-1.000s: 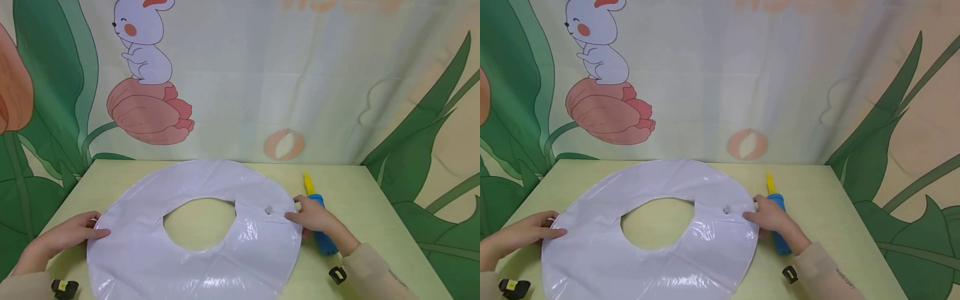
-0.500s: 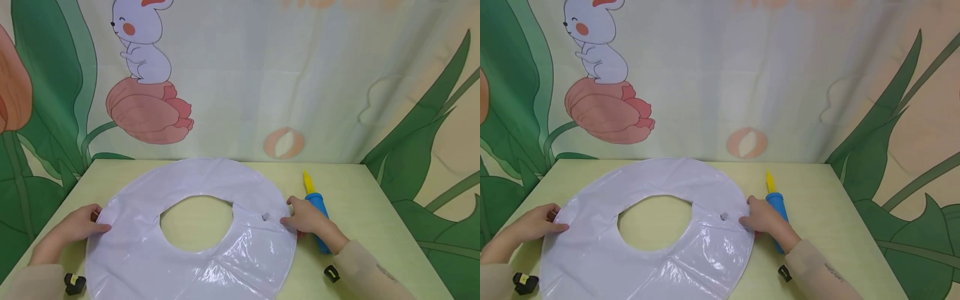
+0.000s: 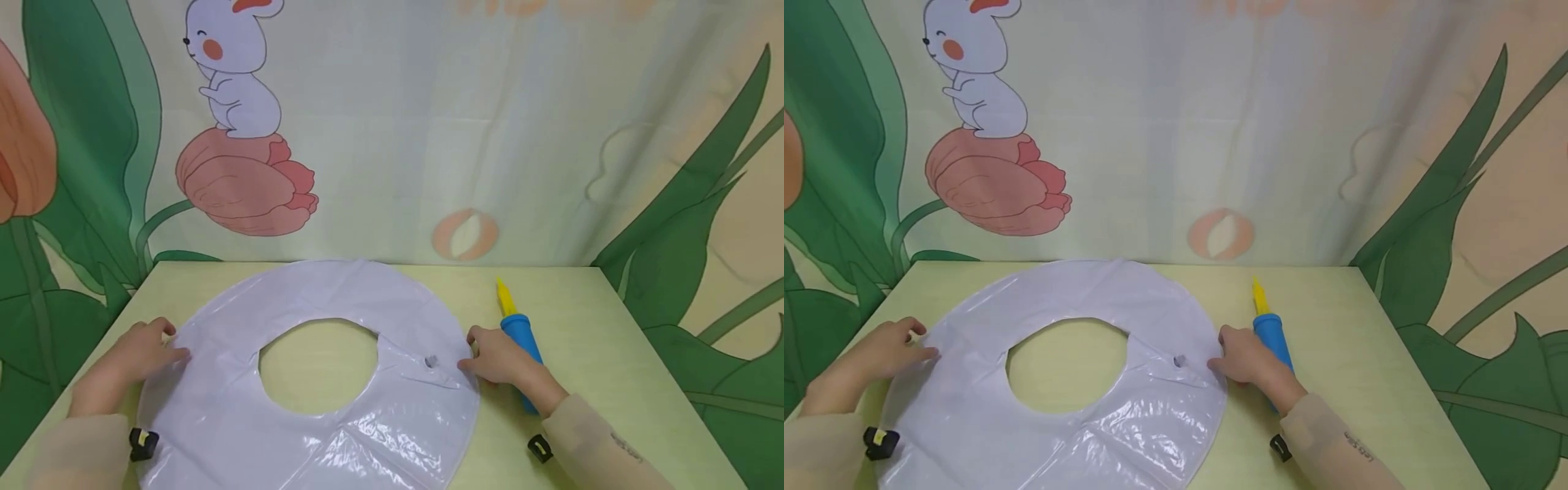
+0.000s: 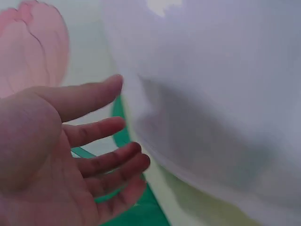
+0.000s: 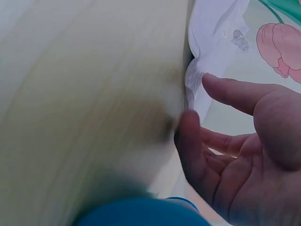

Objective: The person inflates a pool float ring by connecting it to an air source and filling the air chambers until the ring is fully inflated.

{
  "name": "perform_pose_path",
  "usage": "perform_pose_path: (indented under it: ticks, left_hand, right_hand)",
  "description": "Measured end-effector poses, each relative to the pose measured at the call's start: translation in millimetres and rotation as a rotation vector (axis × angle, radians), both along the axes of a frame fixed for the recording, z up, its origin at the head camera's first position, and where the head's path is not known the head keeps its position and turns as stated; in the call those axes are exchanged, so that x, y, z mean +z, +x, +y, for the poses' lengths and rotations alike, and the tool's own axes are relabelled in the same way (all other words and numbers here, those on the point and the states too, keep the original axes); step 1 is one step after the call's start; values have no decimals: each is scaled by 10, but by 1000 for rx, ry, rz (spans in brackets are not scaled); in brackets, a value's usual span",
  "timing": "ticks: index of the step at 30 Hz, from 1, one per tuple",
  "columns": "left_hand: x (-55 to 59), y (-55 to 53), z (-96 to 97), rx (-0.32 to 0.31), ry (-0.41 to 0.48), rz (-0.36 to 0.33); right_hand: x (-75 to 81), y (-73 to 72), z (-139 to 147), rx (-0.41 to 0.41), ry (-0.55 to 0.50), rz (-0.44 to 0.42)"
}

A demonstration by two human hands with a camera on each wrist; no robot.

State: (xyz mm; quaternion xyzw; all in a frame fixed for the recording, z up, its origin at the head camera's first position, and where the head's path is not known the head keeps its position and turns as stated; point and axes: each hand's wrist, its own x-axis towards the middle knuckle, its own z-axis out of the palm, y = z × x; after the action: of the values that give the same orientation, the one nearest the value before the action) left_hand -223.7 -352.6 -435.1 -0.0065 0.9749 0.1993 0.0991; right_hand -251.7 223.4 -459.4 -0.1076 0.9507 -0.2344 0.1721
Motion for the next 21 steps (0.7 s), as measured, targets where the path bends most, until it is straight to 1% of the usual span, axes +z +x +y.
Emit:
perform_pose_path:
  ticks: [1,3,5,7,9,13,15,17,19,21]
  left_hand:
    - [29,-4,70,-12,-6,11]
    - [84,-22,243,-52,22,34]
    - [147,-37,447,-111,83,54]
    - [216,-53,678,-187,161,76]
    - [290,-62,920,-260,212,94]
    - [405,-58,1389,-364,258,115]
    - [415,-74,1617,-414,270,113]
    - [394,-105,1829,-485,276,110]
    - [340,-139,2016,-550,264,105]
    - [280,-160,2169,-595,249,97]
  right_hand:
    - [0,1,-3,2,14,21]
    - [1,0,-18,0,43,67]
    - [3,1,-46,0,70,104]
    - [18,-3,-81,10,72,133]
    - [34,-11,-108,40,39,137]
    - [57,-17,-160,154,-67,152]
    - [68,-12,-181,204,-104,165]
    - [78,-6,-193,236,-136,177]
    - [76,-1,-200,251,-148,172]
    - [61,2,-196,258,-152,160]
